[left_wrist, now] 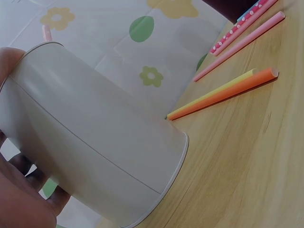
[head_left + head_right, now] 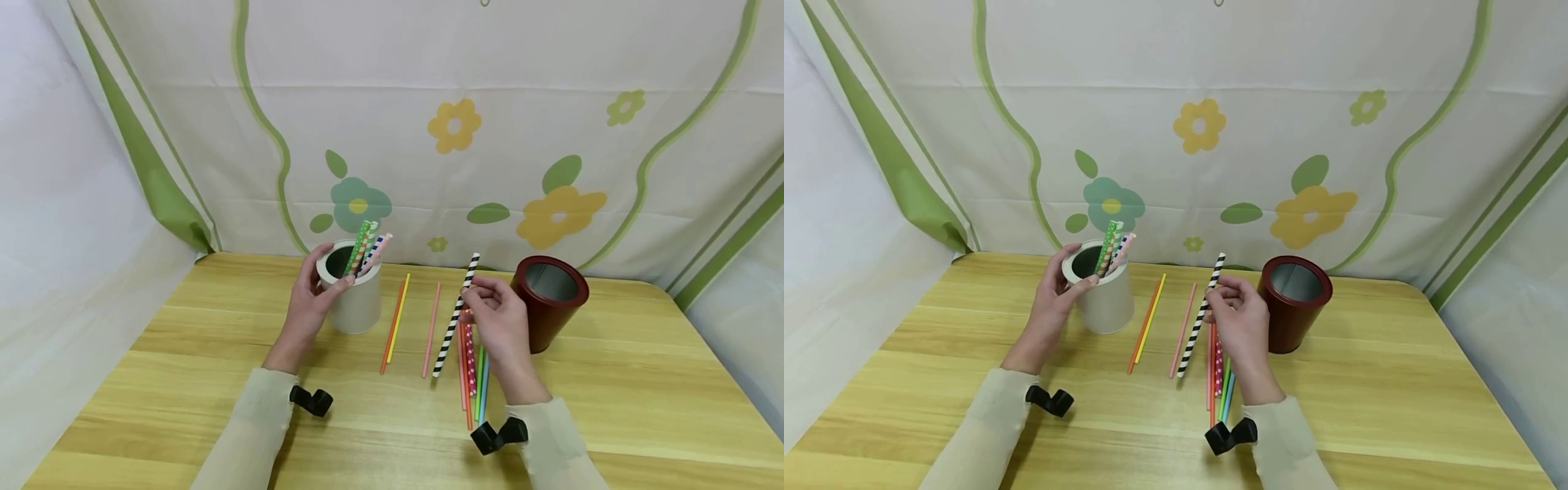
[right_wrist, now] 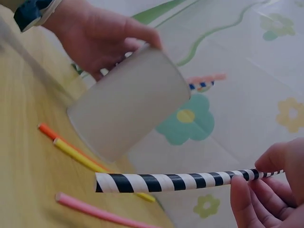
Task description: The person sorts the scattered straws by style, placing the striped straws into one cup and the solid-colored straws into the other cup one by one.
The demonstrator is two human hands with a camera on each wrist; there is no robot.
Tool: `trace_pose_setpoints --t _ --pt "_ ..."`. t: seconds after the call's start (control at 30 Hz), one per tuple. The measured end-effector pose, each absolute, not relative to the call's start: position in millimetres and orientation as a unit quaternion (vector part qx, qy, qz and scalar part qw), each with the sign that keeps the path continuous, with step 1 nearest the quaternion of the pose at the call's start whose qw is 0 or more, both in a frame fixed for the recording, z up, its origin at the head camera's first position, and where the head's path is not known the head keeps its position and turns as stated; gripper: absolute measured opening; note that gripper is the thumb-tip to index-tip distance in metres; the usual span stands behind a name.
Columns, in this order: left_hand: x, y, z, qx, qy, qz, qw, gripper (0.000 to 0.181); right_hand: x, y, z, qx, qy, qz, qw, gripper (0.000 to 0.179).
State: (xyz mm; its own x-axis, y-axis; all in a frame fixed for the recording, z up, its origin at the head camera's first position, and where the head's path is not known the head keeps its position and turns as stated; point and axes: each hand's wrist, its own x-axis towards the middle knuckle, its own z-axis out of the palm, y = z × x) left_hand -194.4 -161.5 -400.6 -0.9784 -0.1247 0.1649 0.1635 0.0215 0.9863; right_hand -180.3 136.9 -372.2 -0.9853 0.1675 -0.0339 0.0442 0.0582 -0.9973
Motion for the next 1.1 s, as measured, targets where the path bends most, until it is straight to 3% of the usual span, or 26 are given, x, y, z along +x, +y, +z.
trace_pose_setpoints --t 0.7,1.1 --pt "-198 -154 -399 -0.016 -0.709 -0.698 0.094 0.073 -181 134 -308 -0.008 -0.617 0.767 0.175 0.023" --pt "-199 -154 -401 -0.012 -0.709 -0.699 0.093 0.073 -188 117 -293 0.06 -0.589 0.778 0.21 0.022"
